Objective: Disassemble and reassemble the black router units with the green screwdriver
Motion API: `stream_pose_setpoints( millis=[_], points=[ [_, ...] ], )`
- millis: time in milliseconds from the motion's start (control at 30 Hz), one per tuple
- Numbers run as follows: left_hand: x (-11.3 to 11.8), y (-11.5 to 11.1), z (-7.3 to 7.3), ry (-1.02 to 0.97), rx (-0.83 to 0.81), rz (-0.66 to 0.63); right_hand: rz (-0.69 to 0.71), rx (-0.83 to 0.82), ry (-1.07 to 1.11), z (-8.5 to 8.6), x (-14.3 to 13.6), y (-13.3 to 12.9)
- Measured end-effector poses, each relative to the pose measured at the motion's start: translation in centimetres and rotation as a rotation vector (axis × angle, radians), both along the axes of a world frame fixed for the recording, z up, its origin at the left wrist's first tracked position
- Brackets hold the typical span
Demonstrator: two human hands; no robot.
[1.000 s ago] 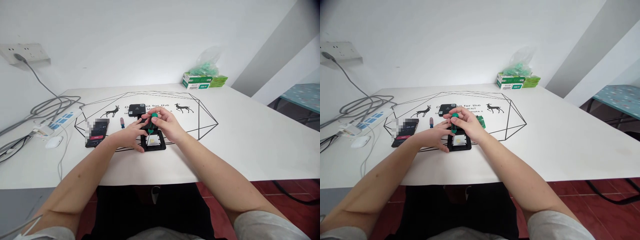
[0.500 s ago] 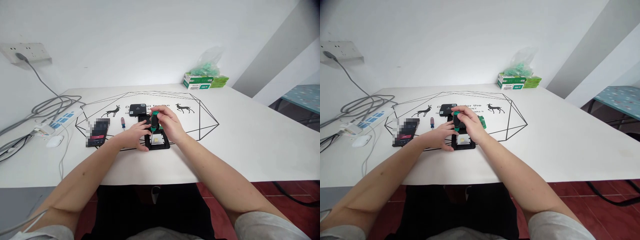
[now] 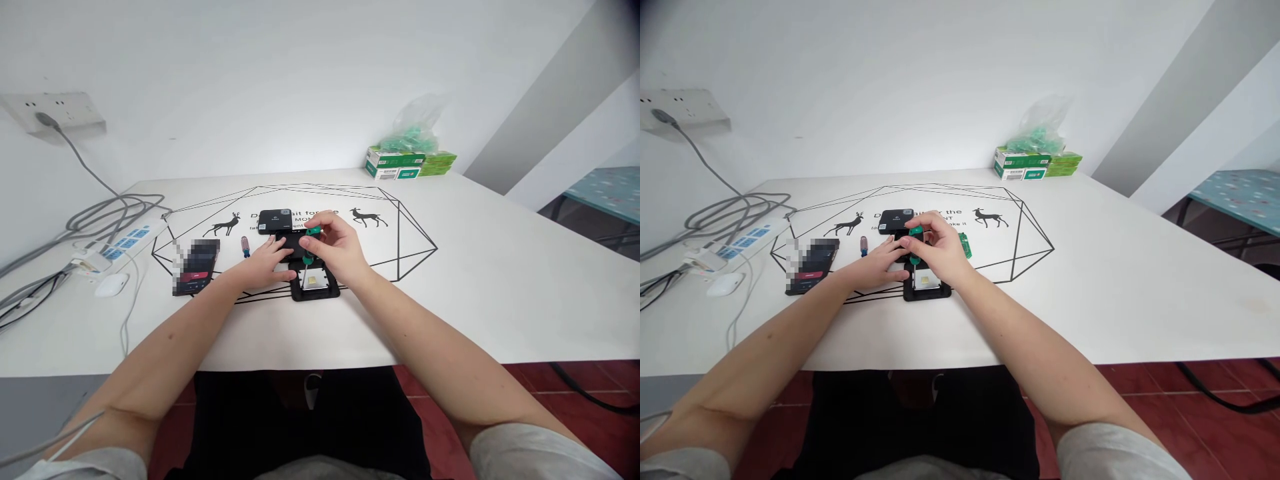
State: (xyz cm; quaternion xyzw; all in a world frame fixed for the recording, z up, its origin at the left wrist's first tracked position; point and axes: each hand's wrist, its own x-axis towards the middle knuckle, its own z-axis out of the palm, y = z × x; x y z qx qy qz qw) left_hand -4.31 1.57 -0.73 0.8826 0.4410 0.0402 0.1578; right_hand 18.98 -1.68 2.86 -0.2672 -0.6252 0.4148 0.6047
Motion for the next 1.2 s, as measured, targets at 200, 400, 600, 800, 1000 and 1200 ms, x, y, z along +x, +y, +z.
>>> stream_pose_setpoints(
  millis=[200, 400, 600, 800, 1000, 1200],
  points=[
    [0.1, -0.2, 0.6, 0.065, -0.067, 0.029, 0.066, -0.051, 0.064, 0.1, 0.3, -0.4],
    [0.2, -0.3, 0.8, 0.075, -0.074, 0.036, 0.119, -0.067, 0.064, -0.3, 0.4, -0.2],
    [0.4, -0.8, 0.9, 0.09, -0.075, 0.061, -0.034, 0.056, 0.011, -0.2, 0.0, 0.0],
    [0.5, -0.8, 0.8, 0.114, -0.072, 0.098, -0.017, 0.018, 0.078, -0.2, -0.2, -0.3],
    [0.9, -0.8, 0.7, 0.168, -0.066, 0.138, 0.065, -0.058, 0.082, -0.3, 0.2, -0.7],
    [1.2, -0.9, 1.1, 0.202, -0.068, 0.146, -0.032, 0.075, 0.037, -0.3, 0.1, -0.4]
  ],
)
